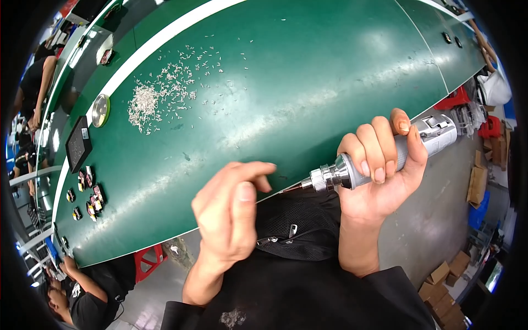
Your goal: Manually assemble small electronic components into housing units using an electric screwdriver at a factory workbench.
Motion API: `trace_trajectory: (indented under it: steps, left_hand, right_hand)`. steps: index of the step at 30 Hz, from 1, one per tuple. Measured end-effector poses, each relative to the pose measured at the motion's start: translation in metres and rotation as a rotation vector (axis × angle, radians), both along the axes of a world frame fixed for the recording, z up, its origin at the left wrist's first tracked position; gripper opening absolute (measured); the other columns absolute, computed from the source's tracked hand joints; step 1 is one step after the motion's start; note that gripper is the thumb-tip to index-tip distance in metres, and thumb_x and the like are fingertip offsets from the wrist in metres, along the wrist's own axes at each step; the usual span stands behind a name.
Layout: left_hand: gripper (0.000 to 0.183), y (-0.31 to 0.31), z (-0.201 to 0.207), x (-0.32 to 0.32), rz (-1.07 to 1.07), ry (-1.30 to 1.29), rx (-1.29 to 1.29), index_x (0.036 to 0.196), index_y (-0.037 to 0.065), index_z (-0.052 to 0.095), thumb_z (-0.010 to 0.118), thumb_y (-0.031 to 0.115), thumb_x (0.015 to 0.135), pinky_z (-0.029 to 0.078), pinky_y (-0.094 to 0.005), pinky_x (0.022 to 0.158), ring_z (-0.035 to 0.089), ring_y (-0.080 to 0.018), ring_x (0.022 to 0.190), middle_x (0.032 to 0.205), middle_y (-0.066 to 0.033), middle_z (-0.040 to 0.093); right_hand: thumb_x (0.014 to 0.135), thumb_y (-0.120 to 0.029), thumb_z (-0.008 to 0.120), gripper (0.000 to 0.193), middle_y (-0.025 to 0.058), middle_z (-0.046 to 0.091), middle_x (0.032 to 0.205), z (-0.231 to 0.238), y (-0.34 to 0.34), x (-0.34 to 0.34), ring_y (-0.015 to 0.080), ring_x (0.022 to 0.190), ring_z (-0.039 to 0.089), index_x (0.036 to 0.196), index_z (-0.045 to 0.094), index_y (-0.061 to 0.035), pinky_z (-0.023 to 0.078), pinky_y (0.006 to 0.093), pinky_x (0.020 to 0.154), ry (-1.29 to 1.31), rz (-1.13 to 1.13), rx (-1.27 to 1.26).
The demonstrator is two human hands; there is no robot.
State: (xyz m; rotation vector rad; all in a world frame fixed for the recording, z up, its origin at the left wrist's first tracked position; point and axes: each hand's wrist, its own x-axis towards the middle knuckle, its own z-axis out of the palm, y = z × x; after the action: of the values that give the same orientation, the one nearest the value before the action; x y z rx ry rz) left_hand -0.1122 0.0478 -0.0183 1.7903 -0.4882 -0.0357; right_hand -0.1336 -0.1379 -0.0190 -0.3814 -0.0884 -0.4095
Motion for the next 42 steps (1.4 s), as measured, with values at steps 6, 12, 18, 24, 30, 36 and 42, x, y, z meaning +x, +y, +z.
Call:
trace_trajectory:
  steps: [6, 12, 18, 24, 30, 36, 42]
  left_hand:
    - [0.025, 0.07, 0.024, 0.089, 0.282, -0.121, 0.311, 0.098, -0.003, 0.064, 0.045, 0.014, 0.097, 0.042, -0.024, 0.056, 0.053, -0.0093, 0.061, 0.068, -0.0068, 0.061]
    - [0.022, 0.145, 0.022, 0.239, 0.535, -0.345, 0.762, 0.1, 0.0, 0.06, 0.057, 0.019, 0.089, 0.049, -0.0373, 0.074, 0.063, -0.028, 0.081, 0.087, -0.0152, 0.064]
    - [0.044, 0.169, -0.01, 0.309, 0.552, -0.269, 1.07, 0.112, -0.002, 0.057, 0.063, 0.026, 0.078, 0.046, -0.0426, 0.091, 0.058, -0.0382, 0.101, 0.11, -0.0234, 0.058]
    - [0.041, 0.175, -0.007, 0.31, 0.478, -0.326, 1.018, 0.104, -0.003, 0.065, 0.071, 0.027, 0.078, 0.047, -0.0411, 0.085, 0.061, -0.0358, 0.093, 0.094, -0.0204, 0.064]
    - [0.037, 0.176, -0.01, 0.306, 0.557, -0.393, 0.99, 0.105, -0.004, 0.064, 0.07, 0.022, 0.079, 0.049, -0.0416, 0.081, 0.062, -0.036, 0.09, 0.094, -0.0211, 0.065]
    - [0.038, 0.19, -0.003, 0.307, 0.378, -0.462, 1.018, 0.118, -0.003, 0.057, 0.064, 0.01, 0.083, 0.05, -0.0403, 0.083, 0.064, -0.0354, 0.093, 0.1, -0.023, 0.066]
    - [0.042, 0.109, 0.015, 0.241, 0.116, -0.519, 0.805, 0.127, 0.003, 0.053, 0.056, 0.0, 0.085, 0.048, -0.0382, 0.085, 0.06, -0.0341, 0.098, 0.109, -0.0214, 0.06]
  right_hand:
    - [0.095, -0.018, 0.045, 0.012, -0.0025, 0.034, 0.054, -0.01, -0.004, 0.005, 0.0093, 0.047, 0.036, 0.09, 0.049, -0.0073, 0.035, 0.0263, 0.051, 0.175, -0.079, 0.153]
    - [0.096, -0.017, 0.046, 0.011, -0.0015, 0.035, 0.055, -0.022, -0.007, 0.005, 0.0094, 0.047, 0.036, 0.09, 0.045, -0.0075, 0.036, 0.0262, 0.05, 0.144, -0.024, 0.187]
    - [0.094, -0.017, 0.048, 0.011, -0.001, 0.037, 0.054, -0.027, -0.008, 0.005, 0.0099, 0.045, 0.038, 0.089, 0.043, -0.0086, 0.037, 0.0266, 0.048, 0.108, 0.019, 0.122]
    - [0.093, -0.017, 0.048, 0.011, -0.0005, 0.038, 0.054, -0.029, -0.01, 0.006, 0.0107, 0.045, 0.039, 0.088, 0.044, -0.0084, 0.038, 0.0279, 0.049, 0.116, 0.035, 0.131]
    - [0.093, -0.017, 0.048, 0.01, -0.0006, 0.038, 0.054, -0.026, -0.01, 0.005, 0.011, 0.046, 0.04, 0.089, 0.046, -0.0086, 0.038, 0.0278, 0.05, 0.105, 0.062, 0.122]
    - [0.092, -0.016, 0.049, 0.008, -0.0005, 0.039, 0.055, -0.026, -0.013, 0.0, 0.0122, 0.05, 0.041, 0.087, 0.05, -0.0097, 0.036, 0.028, 0.054, 0.094, 0.115, 0.148]
    - [0.092, -0.017, 0.05, 0.008, -0.0008, 0.038, 0.054, -0.024, -0.013, 0.001, 0.0113, 0.049, 0.04, 0.087, 0.051, -0.0097, 0.035, 0.0269, 0.053, 0.106, 0.123, 0.12]
